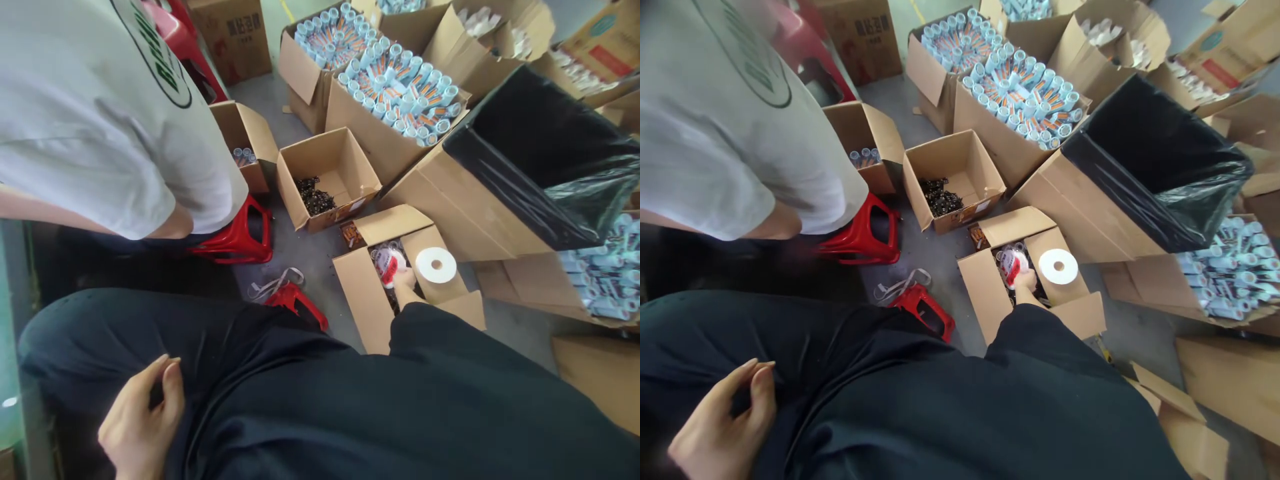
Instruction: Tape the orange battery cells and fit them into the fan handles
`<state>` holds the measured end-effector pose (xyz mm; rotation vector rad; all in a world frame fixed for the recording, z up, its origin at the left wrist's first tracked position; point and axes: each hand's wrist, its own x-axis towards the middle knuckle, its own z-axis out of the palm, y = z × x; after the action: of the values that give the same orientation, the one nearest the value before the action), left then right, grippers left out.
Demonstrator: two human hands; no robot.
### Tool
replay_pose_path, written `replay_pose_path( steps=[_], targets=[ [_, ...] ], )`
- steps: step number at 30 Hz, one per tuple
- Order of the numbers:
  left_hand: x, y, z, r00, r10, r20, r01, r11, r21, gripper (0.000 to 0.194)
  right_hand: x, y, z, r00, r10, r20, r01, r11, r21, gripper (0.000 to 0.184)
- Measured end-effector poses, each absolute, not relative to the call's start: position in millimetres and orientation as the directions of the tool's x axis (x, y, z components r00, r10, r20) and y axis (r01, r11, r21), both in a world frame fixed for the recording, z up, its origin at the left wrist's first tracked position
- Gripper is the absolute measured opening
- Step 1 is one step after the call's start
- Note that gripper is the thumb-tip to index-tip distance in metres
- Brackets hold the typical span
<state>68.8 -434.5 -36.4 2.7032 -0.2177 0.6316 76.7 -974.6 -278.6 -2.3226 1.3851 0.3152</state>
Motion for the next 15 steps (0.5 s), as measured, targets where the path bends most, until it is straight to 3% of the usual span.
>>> replay_pose_path(
  steps=[3, 6, 8, 9, 10, 11, 13, 15],
  targets=[
    [63.8, -433.5, -38.4, 0.904, -0.068, 0.423, -0.233, -0.906, 0.352, 0.01, 106.2, -930.1, -255.8, 0.726, -0.6, -0.337, -0.688, -0.618, -0.381, 0.023],
    [55.0, -435.5, -46.2, 0.973, 0.063, 0.224, -0.073, -0.83, 0.553, 0.022, 114.7, -859.7, -218.9, 0.937, -0.238, -0.257, -0.345, -0.749, -0.565, 0.016],
    [48.9, -442.5, -50.3, 0.985, 0.164, 0.055, 0.077, -0.7, 0.71, 0.035, 109.8, -800.4, -188.9, 0.983, 0.058, -0.177, -0.077, -0.735, -0.674, 0.013],
    [45.7, -447.1, -50.6, 0.979, 0.202, -0.016, 0.139, -0.613, 0.778, 0.046, 105.7, -769.7, -172.7, 0.962, 0.259, -0.088, 0.115, -0.676, -0.728, 0.015],
    [42.5, -451.6, -49.4, 0.969, 0.235, -0.071, 0.186, -0.517, 0.835, 0.06, 101.2, -740.1, -156.0, 0.837, 0.537, 0.107, 0.422, -0.507, -0.752, 0.015],
    [39.2, -455.3, -47.0, 0.955, 0.273, -0.112, 0.223, -0.422, 0.879, 0.073, 96.7, -713.2, -139.2, 0.656, 0.704, 0.27, 0.629, -0.314, -0.711, 0.016],
    [31.7, -457.3, -40.3, 0.909, 0.386, -0.154, 0.267, -0.259, 0.928, 0.087, 90.9, -671.8, -108.2, 0.281, 0.837, 0.47, 0.817, 0.049, -0.574, 0.019],
    [20.9, -451.1, -34.7, 0.83, 0.533, -0.163, 0.294, -0.172, 0.94, 0.082, 94.4, -648.1, -87.5, 0.109, 0.841, 0.529, 0.808, 0.235, -0.54, 0.019]
  ],
)
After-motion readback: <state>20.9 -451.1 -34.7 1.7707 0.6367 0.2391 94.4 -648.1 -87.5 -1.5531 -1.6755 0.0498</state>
